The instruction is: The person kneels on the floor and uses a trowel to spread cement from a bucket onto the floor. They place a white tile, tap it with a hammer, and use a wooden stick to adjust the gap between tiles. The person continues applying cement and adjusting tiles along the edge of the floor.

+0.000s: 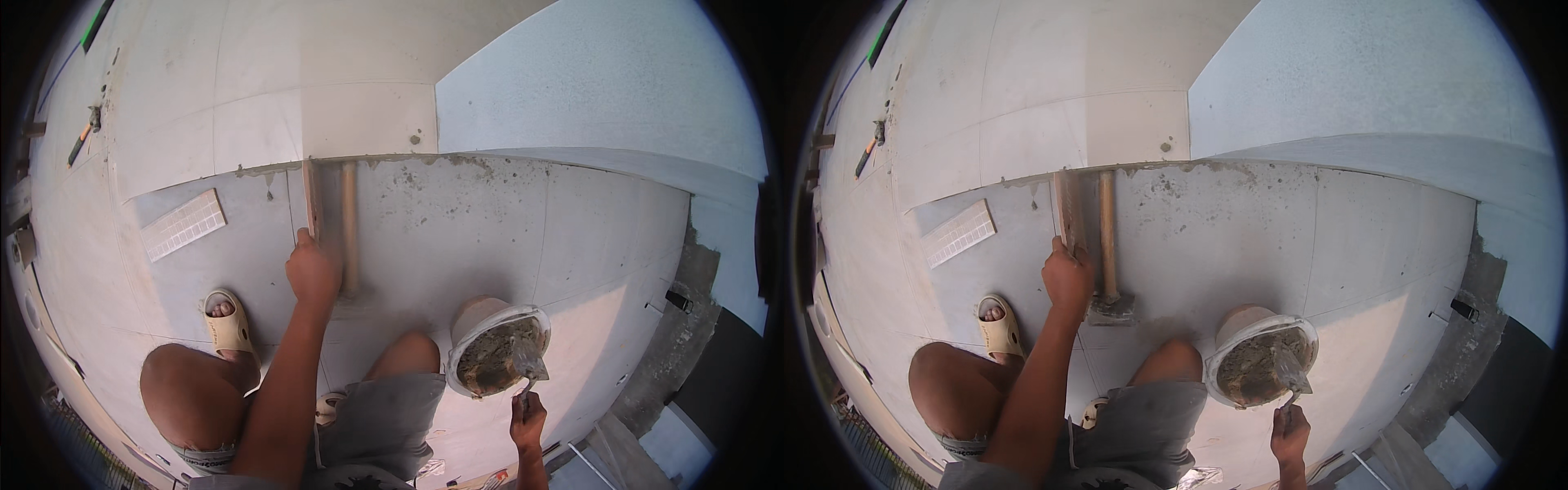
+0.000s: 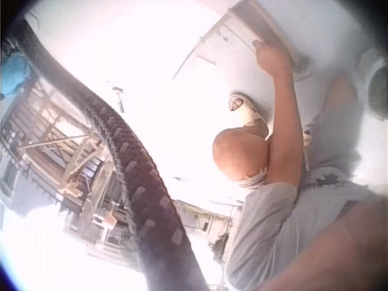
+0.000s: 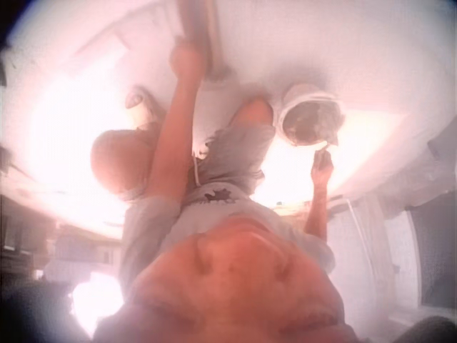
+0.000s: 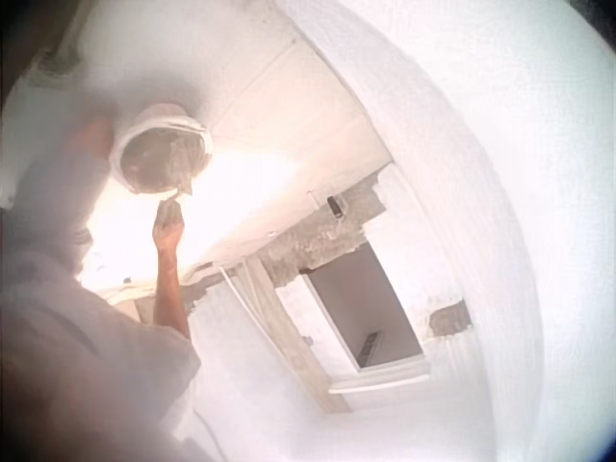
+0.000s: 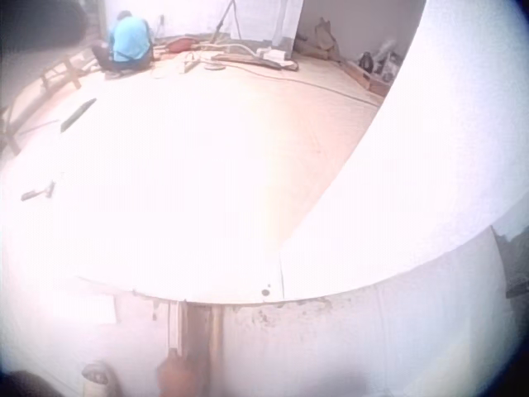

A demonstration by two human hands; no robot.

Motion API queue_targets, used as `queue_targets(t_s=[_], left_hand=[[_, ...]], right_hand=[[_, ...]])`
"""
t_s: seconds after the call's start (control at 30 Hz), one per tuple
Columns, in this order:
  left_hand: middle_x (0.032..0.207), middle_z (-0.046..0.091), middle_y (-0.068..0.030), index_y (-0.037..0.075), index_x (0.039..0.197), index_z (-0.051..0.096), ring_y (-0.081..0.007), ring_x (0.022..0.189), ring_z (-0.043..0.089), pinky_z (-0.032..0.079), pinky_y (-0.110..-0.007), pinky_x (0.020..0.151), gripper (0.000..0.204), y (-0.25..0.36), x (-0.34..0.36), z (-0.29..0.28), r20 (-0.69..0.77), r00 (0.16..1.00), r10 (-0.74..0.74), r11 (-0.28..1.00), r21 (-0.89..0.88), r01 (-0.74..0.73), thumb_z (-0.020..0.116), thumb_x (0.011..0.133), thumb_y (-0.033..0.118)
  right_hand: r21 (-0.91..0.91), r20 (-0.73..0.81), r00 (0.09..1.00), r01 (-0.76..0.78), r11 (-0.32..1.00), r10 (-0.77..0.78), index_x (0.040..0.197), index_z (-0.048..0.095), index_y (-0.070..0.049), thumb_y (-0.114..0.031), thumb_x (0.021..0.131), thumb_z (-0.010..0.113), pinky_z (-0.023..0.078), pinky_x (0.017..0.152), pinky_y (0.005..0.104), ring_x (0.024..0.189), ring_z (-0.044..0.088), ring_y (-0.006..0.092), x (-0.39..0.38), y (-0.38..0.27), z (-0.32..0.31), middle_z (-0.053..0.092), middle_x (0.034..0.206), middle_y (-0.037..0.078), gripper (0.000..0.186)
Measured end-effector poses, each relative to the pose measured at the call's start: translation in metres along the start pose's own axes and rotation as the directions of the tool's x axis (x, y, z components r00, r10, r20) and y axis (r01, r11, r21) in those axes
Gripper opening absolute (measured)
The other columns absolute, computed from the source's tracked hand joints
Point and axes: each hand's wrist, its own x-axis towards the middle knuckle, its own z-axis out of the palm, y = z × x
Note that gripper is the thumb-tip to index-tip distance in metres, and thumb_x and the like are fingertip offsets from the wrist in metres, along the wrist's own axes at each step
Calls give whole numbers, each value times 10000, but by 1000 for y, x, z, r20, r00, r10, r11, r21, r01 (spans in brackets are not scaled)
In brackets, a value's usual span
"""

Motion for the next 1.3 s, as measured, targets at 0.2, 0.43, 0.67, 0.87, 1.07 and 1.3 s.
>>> queue_targets(t_s=[0.2,0.43,0.67,0.87,1.07,1.3], left_hand=[[752,645,-249,-14,953,530,-428,671,647,528,-488,618,201,-8,-3,5,-25,1000,10,1000,-6,-10,600,833,131],[674,623,-246,3,896,538,-441,616,627,510,-497,573,153,-5,-3,8,-126,991,48,997,-54,-55,598,848,135],[805,658,-236,-11,997,543,-421,693,651,532,-480,623,219,-6,-4,9,-53,998,31,999,-26,-32,601,823,108],[722,641,-254,4,927,530,-434,665,646,516,-513,621,177,-15,1,18,-95,993,74,997,-11,-76,590,861,156],[821,669,-213,3,946,503,-400,727,670,538,-475,677,196,-3,2,1,-31,998,59,998,6,-59,591,804,104],[810,668,-207,3,950,503,-386,788,681,545,-460,702,201,4,-4,-7,11,996,94,992,-86,-93,604,798,85]], right_hand=[[-179,157,986,-24,984,53,780,522,-8,-125,888,629,429,515,374,518,552,265,28,-16,-19,553,599,130,191],[-162,222,951,-181,970,215,765,529,-1,-175,896,595,417,505,406,513,542,281,25,23,-41,538,586,143,228],[-162,246,942,-193,968,229,708,573,-6,-272,885,547,470,508,316,507,550,160,-19,99,-43,570,593,69,321],[309,275,792,-609,730,545,754,611,6,-275,880,526,498,492,295,496,555,181,-54,111,9,567,599,85,320],[526,279,805,-584,618,524,781,593,-3,-278,886,503,471,426,309,444,526,178,-74,121,57,548,578,84,308],[256,297,746,-664,703,597,757,602,14,-281,890,543,439,385,301,405,505,158,-140,140,36,530,537,70,329]])
